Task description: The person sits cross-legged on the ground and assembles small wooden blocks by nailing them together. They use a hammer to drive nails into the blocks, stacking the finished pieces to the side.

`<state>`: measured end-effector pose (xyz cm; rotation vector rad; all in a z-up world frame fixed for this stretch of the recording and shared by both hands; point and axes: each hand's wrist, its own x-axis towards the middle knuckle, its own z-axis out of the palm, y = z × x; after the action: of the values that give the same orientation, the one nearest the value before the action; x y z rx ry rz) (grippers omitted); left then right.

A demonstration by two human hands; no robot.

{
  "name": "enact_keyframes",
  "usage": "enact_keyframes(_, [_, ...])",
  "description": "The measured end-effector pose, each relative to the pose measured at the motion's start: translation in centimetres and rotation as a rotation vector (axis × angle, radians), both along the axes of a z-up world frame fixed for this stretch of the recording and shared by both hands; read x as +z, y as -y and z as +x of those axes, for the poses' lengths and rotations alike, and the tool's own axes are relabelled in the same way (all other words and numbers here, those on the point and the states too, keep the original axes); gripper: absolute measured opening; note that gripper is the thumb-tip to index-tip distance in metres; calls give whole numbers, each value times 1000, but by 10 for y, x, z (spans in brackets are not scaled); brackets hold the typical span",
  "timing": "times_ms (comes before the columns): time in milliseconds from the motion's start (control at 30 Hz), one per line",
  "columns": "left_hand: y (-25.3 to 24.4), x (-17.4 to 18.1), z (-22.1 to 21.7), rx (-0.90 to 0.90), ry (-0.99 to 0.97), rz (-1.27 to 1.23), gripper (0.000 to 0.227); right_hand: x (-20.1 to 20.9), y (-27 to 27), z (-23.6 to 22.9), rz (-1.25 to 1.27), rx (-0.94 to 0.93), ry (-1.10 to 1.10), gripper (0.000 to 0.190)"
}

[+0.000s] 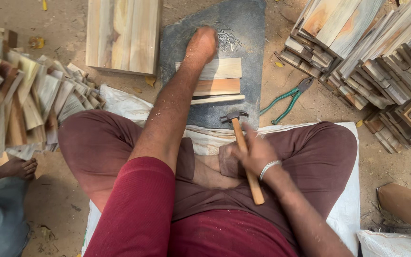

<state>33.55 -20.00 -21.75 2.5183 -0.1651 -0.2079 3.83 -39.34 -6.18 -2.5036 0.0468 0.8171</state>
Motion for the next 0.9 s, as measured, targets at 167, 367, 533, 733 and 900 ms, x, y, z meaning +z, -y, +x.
enact_keyframes(167, [-7,14,-21,-117,202,119,18,7,7,-15,205,9,66,89])
enact_keyframes(367, [-50,80,-133,26,58,-510,8,14,28,-32,772,-465,-7,48])
enact_keyframes(533, [-44,85,-187,53,-129,-887,2,10,13,-18,879,-459,220,31])
enact_keyframes(733, [-35,59,-204,-56,201,-611,6,11,10,-13,812,-368,337,33])
enact_keyframes(900, [-33,60,-205,-21,137,-499,9,2,-1,-20,696,-341,310,34])
